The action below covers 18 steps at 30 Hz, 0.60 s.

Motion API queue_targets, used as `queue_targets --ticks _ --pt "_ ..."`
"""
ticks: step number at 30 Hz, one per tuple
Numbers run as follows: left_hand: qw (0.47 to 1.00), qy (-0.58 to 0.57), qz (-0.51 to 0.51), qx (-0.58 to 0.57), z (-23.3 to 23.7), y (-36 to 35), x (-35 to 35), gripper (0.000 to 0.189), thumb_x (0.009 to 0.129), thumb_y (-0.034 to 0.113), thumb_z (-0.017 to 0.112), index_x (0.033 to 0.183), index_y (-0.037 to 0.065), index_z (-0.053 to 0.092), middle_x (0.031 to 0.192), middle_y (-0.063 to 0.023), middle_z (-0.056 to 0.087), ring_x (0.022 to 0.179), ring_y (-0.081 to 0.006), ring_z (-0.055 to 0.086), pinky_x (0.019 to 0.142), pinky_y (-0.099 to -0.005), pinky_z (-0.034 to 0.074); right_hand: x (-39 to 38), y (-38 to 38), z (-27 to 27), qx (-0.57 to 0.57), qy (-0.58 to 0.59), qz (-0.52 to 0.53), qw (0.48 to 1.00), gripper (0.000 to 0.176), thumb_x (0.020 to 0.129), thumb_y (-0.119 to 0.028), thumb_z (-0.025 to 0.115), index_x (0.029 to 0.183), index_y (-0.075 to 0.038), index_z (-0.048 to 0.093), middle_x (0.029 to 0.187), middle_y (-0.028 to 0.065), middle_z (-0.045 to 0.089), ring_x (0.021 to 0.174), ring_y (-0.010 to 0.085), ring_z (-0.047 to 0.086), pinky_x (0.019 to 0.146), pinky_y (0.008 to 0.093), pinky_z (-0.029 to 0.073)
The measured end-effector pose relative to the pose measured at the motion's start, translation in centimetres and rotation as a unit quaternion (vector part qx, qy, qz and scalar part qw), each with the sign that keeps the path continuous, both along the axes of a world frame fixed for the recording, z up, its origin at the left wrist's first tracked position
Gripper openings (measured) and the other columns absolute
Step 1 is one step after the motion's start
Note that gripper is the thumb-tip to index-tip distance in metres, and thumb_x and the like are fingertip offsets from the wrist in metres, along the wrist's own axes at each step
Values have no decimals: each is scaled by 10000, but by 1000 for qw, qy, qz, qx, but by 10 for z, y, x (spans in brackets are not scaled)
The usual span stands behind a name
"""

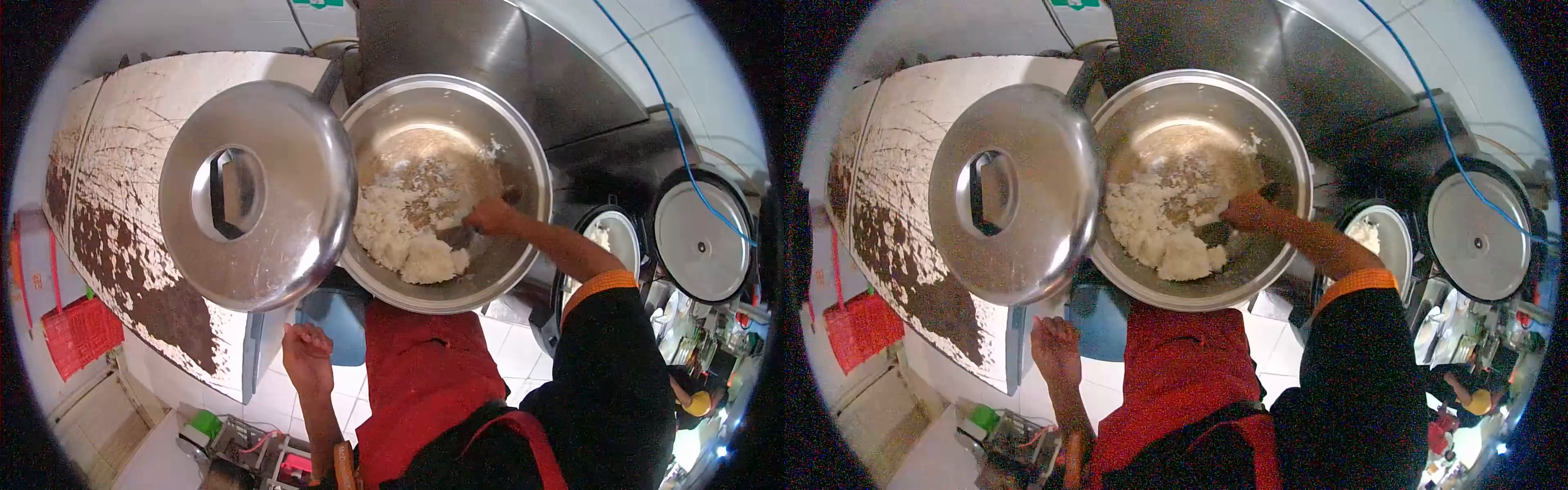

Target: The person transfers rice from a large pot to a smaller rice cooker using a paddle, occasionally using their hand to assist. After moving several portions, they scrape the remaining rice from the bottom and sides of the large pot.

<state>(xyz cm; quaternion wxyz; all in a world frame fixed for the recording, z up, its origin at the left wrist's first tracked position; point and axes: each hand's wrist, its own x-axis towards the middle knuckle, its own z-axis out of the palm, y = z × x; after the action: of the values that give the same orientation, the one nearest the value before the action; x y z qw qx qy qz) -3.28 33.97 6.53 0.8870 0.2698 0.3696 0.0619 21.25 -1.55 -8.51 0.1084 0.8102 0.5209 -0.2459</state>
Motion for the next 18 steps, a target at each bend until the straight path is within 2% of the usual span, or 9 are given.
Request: queue_targets --ticks 2,4,6,9,11,12,14,16,18 --pt "998 36 17 52 -5 1 -1 379 965 325 370 685 79 440 618 -39 409 574 -153 402 547 -294 344 -12 20 -14 9 56 -102 993 228 707 -145 600 927 -143 658 713 129 631 694 311 633 604 449 495" --pt "998 11 -8 55 -7 5 -1 382 956 332 387 701 56 457 644 -63 442 603 -169 439 571 -302 370 -11 27 -15 -2 56 -118 991 244 695 -142 607 935 -133 648 734 129 632 710 314 632 616 447 496" --pt "970 -7 -120 213 -7 2 5 396 945 352 411 728 28 480 685 -90 478 643 -174 467 600 -301 386 -8 25 -4 -17 53 -140 989 262 684 -138 613 943 -124 639 754 129 633 726 317 630 629 445 497" --pt "963 -37 -124 238 -11 -10 17 407 936 362 438 767 -1 513 741 -109 511 687 -178 489 638 -300 403 0 3 17 -26 73 -179 981 288 665 -147 623 949 -100 619 785 134 632 742 322 624 647 443 494" --pt "948 -45 -164 269 -9 -19 32 395 931 357 451 857 -17 554 828 -111 556 751 -180 514 695 -306 420 1 -9 27 -18 74 -156 985 294 647 -149 639 932 -89 607 785 137 629 748 320 622 648 442 490" --pt "947 -53 -167 269 -11 -24 41 395 931 357 451 857 -17 554 828 -111 556 751 -180 514 695 -306 420 0 -15 29 -17 67 -162 984 294 647 -149 639 932 -89 607 785 137 629 748 320 622 648 442 490" --pt "886 -85 -235 391 -24 -36 59 389 926 345 462 988 -23 570 924 -112 570 807 -183 522 759 -317 426 -4 -21 28 23 68 -155 985 304 636 -150 653 933 -103 607 740 131 624 725 319 623 641 449 483" --pt "818 -83 -309 478 -36 -51 82 426 920 338 474 1136 -24 530 1090 -141 548 959 -232 528 875 -351 406 -7 -14 42 39 55 -180 981 307 639 -162 665 935 -107 607 718 125 624 712 320 625 635 447 480" --pt "721 -126 -301 611 -59 -67 110 470 915 346 484 1220 -11 478 1228 -168 482 1119 -285 470 972 -380 345 -10 -12 47 56 46 -203 976 311 642 -174 678 938 -111 606 696 119 623 699 321 626 628 444 477"
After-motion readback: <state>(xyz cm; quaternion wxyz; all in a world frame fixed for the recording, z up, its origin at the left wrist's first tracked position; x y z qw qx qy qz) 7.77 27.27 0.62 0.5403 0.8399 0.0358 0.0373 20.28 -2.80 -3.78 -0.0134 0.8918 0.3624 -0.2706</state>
